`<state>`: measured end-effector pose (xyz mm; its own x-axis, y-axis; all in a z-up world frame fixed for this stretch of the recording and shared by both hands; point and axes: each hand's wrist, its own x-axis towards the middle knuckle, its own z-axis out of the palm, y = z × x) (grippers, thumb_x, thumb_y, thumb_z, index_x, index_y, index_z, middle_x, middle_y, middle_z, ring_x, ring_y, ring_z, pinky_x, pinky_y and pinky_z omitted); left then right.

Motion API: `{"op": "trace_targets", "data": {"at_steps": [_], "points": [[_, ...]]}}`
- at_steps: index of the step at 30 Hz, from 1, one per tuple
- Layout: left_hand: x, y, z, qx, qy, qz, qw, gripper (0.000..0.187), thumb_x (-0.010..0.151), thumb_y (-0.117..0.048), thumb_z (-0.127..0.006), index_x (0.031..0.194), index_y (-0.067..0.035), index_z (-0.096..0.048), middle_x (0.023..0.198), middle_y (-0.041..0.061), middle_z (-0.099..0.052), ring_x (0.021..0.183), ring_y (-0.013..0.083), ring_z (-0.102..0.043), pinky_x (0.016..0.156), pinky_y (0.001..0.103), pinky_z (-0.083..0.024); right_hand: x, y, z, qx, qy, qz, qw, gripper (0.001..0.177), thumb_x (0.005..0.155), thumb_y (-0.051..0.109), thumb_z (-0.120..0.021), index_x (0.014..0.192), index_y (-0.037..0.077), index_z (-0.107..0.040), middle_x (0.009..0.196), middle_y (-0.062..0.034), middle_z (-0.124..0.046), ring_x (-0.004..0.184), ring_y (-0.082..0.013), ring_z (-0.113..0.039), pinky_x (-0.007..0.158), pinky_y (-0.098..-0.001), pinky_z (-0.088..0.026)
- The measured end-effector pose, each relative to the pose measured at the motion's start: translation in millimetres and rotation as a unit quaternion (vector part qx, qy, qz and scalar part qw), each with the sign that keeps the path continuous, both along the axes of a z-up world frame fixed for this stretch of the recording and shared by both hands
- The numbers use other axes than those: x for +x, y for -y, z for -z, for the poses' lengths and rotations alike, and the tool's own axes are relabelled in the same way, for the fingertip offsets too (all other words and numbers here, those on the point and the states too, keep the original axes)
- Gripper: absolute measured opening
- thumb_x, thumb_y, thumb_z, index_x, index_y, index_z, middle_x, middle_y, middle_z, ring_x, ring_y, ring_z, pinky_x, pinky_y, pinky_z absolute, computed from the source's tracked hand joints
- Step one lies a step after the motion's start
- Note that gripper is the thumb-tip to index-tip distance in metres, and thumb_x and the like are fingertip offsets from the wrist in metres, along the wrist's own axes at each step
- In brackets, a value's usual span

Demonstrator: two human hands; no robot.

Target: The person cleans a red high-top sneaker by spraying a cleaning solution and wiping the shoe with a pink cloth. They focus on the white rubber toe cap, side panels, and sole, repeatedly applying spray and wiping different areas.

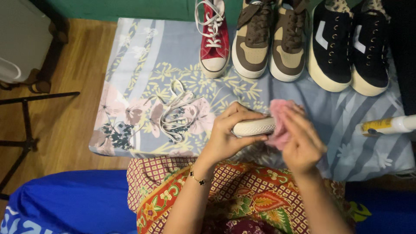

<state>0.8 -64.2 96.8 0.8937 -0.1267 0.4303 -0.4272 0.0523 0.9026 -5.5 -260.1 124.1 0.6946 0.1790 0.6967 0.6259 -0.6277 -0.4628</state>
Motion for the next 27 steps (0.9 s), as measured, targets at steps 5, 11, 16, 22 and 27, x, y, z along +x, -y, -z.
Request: {"op": "trace_targets", "data": {"at_steps": [5, 11, 16, 22, 27], "points": [[-2, 10, 10, -0.004, -0.004, -0.019, 1.0, 0.043, 0.078, -0.013, -0.088, 0.116, -0.003, -0.071, 0.105, 0.006, -0.066, 0.099, 0.0211, -0.064, 0.091, 0.032, -0.053, -11, -6, 11, -0.106, 0.095, -0.115, 0.983, 0.024, 0.101, -0.006, -0.05, 0.111, -0.007, -0.072, 0.123, -0.0193, -0.069, 0.12, -0.0385, -0.066, 0.108, -0.0537, -0.052], [-1, -12, 20, -0.023, -0.008, -0.07, 0.997, 0.044, 0.078, -0.014, -0.092, 0.116, -0.002, -0.073, 0.112, 0.008, -0.073, 0.103, 0.0201, -0.067, 0.094, 0.032, -0.053, 3, 69, 40, -0.049, -0.029, 0.153, 0.987, 0.044, 0.099, -0.016, -0.044, 0.134, -0.003, -0.067, 0.137, -0.0187, -0.068, 0.133, -0.0369, -0.067, 0.115, -0.0424, -0.055], [3, -29, 37, -0.138, -0.087, -0.069, 0.984, 0.049, 0.077, -0.01, -0.093, 0.118, -0.003, -0.068, 0.116, 0.009, -0.07, 0.107, 0.0168, -0.069, 0.097, 0.031, -0.057, -15, 140, 119, -0.065, -0.124, 0.158, 0.977, 0.049, 0.087, -0.006, -0.053, 0.134, 0.0, -0.063, 0.14, -0.0206, -0.061, 0.132, -0.0392, -0.058, 0.108, -0.046, -0.048], [8, -37, 58, -0.276, -0.136, -0.048, 0.95, 0.061, 0.072, -0.004, -0.093, 0.121, -0.006, -0.057, 0.114, 0.011, -0.073, 0.104, 0.0198, -0.072, 0.093, 0.034, -0.06, 13, 275, 148, 0.169, 0.003, 0.412, 0.895, 0.038, 0.1, 0.012, -0.071, 0.129, -0.004, -0.052, 0.132, -0.0202, -0.059, 0.116, -0.0302, -0.061, 0.1, -0.044, -0.051], [15, -32, 64, -0.31, -0.132, -0.046, 0.94, 0.059, 0.074, -0.002, -0.093, 0.122, -0.003, -0.057, 0.114, 0.011, -0.07, 0.104, 0.0207, -0.07, 0.093, 0.035, -0.059, 62, 329, 161, 0.221, -0.094, 0.284, 0.928, 0.024, 0.109, 0.008, -0.066, 0.123, -0.008, -0.053, 0.118, -0.0159, -0.063, 0.095, -0.0208, -0.064, 0.086, -0.0357, -0.057]]}}
